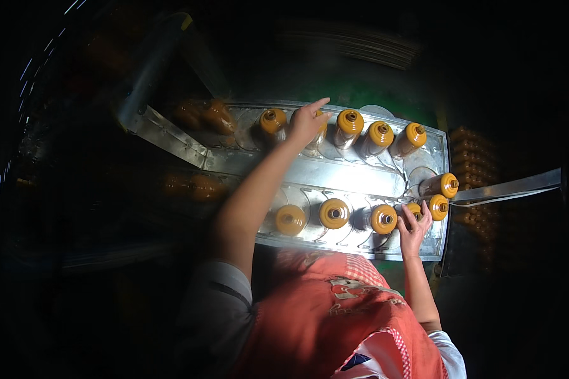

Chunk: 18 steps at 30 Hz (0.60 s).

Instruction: The person repeatedly picks up yellow cylindrical containers from a rack, dips them into a metal pot of liquid, and places them onto a metal tray. The person handles the containers by hand and continues the cycle throughout the clip.

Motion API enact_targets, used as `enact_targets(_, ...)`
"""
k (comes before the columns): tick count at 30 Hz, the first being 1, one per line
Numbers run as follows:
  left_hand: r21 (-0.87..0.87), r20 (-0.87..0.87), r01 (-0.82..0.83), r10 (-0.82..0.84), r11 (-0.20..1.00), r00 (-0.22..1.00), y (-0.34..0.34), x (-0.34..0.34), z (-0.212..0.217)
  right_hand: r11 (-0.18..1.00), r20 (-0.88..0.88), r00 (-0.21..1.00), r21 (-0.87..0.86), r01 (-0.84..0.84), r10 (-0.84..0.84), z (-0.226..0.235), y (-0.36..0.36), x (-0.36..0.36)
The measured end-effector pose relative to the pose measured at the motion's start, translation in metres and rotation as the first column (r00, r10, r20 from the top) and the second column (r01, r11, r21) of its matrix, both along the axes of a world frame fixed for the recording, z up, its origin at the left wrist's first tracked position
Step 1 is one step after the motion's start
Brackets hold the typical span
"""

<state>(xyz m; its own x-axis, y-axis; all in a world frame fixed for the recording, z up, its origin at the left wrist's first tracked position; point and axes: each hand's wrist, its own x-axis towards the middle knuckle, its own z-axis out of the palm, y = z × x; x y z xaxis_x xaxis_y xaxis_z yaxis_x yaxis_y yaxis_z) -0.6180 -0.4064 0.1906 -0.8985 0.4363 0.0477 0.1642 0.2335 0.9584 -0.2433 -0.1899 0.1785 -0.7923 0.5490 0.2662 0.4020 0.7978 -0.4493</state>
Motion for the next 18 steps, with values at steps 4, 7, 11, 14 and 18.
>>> enact_targets(4, -0.262, -0.058, 0.028, -0.045, 0.965, 0.997, 0.034, 0.001, -0.014, 0.998, 0.003, 0.999, -0.037, 0.052, -0.052, 0.007, 0.005, 0.006)
enact_targets(7, -0.257, -0.166, -0.006, -0.038, 0.966, 0.985, 0.033, -0.014, -0.061, 0.995, -0.074, 0.995, 0.072, 0.069, -0.063, 0.028, -0.003, 0.008)
enact_targets(11, -0.215, -0.197, -0.031, -0.012, 0.976, 0.98, 0.003, -0.032, -0.065, 0.965, -0.18, 0.954, -0.055, -0.255, 0.242, 0.05, -0.04, -0.008)
enact_targets(14, -0.311, -0.188, 0.018, -0.08, 0.95, 0.979, -0.003, -0.021, -0.034, 0.889, -0.084, 0.957, -0.357, -0.288, 0.276, 0.051, -0.068, -0.023)
enact_targets(18, -0.271, -0.072, 0.048, -0.07, 0.961, 0.995, 0.014, -0.005, -0.018, 0.902, 0.009, 0.96, -0.345, -0.259, 0.279, 0.02, -0.038, -0.015)
